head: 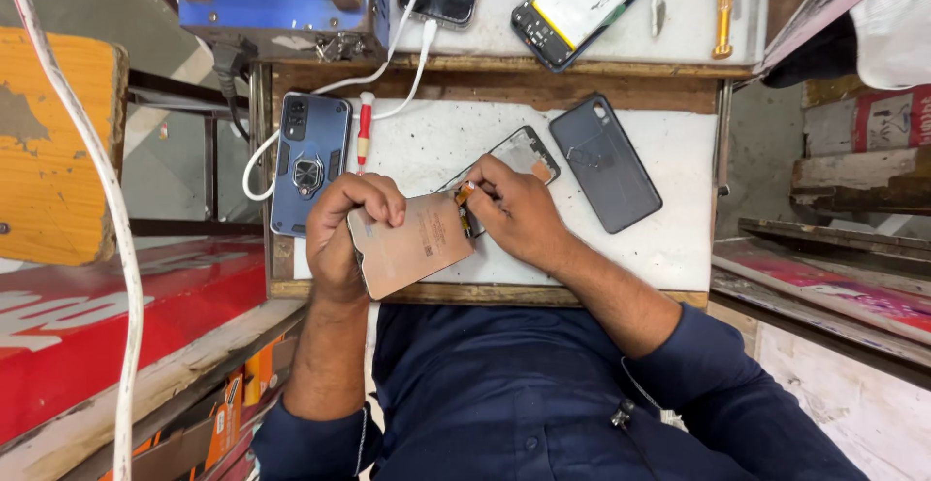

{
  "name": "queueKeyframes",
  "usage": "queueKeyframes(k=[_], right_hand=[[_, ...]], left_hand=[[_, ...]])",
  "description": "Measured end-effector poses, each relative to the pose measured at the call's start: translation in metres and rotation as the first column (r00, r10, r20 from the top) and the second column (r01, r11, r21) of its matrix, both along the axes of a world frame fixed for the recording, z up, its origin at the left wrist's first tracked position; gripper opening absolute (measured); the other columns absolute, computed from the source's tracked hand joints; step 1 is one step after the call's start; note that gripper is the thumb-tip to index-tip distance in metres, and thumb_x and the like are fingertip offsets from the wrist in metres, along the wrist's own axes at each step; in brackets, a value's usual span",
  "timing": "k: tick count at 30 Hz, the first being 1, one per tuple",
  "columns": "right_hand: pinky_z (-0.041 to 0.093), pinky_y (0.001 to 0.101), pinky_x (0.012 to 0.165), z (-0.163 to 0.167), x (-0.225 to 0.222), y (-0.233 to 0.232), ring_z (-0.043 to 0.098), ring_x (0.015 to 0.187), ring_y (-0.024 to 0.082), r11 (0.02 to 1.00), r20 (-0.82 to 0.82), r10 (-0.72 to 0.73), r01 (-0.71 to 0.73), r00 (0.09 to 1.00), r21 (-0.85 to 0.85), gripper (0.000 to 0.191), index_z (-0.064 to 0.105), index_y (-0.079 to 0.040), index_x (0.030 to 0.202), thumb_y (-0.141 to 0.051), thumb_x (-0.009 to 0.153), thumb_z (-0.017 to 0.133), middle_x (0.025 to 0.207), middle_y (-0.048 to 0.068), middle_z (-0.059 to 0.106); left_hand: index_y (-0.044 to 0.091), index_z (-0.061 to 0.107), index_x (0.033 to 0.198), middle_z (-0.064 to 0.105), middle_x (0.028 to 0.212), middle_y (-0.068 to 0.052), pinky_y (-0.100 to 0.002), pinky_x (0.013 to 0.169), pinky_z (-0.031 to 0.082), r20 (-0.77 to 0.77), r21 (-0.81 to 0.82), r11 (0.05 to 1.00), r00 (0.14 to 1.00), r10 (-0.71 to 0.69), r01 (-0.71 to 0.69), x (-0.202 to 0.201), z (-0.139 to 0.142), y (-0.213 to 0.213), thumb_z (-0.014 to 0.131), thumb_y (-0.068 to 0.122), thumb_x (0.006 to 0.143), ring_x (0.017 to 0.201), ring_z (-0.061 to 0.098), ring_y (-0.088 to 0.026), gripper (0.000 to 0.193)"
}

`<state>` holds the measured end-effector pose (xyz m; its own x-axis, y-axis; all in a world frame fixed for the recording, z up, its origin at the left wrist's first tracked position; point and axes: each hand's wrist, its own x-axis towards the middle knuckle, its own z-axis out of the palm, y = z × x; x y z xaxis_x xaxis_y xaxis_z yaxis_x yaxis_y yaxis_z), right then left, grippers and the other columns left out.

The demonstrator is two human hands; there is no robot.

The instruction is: The person disassembles a smartphone, removes the battery and screen, cleans the frame, and reassembles the device with a screwdriver. The person handles the motherboard, battery, screen, and frame, then secures components with screws.

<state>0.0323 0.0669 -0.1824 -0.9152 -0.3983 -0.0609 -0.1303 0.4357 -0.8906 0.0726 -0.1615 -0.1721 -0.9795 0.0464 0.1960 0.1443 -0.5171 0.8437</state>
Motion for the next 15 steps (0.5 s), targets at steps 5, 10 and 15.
queueKeyframes(k=[5, 10, 15], right_hand=[[0.057, 0.0289, 0.065, 0.005, -0.003, 0.001, 0.074, 0.076, 0.015, 0.999, 0.021, 0.031, -0.03, 0.999, -0.039, 0.012, 0.061, -0.006, 0.106, -0.017, 0.103, 0.061, 0.087, 0.006, 0.075], [0.055, 0.0306, 0.067, 0.004, -0.004, 0.003, 0.072, 0.074, 0.016, 0.996, -0.049, 0.059, -0.056, 0.997, 0.072, 0.014, 0.064, -0.007, 0.103, -0.02, 0.1, 0.066, 0.084, 0.007, 0.074], [0.058, 0.0274, 0.078, -0.004, 0.001, 0.013, 0.071, 0.09, 0.013, 0.953, 0.151, 0.124, -0.076, 0.981, -0.293, 0.02, 0.062, -0.004, 0.108, -0.023, 0.107, 0.058, 0.105, 0.006, 0.075]], left_hand=[[0.002, 0.052, 0.095, 0.057, 0.088, -0.014, -0.028, 0.08, 0.043, 0.032, -0.014, 0.999, 0.998, 0.051, -0.051, 0.008, -0.002, -0.009, 0.053, 0.016, 0.102, 0.081, 0.053, -0.017, 0.015], [0.003, 0.051, 0.096, 0.059, 0.091, -0.015, -0.028, 0.08, 0.043, -0.004, -0.06, 0.991, 0.993, 0.121, -0.121, 0.01, 0.001, -0.017, 0.053, 0.022, 0.104, 0.083, 0.052, -0.017, 0.021], [0.005, 0.051, 0.096, 0.057, 0.086, -0.013, -0.028, 0.077, 0.042, -0.038, -0.027, 0.98, 0.98, 0.197, -0.198, 0.017, -0.004, -0.01, 0.058, 0.022, 0.105, 0.08, 0.05, -0.017, 0.021]])
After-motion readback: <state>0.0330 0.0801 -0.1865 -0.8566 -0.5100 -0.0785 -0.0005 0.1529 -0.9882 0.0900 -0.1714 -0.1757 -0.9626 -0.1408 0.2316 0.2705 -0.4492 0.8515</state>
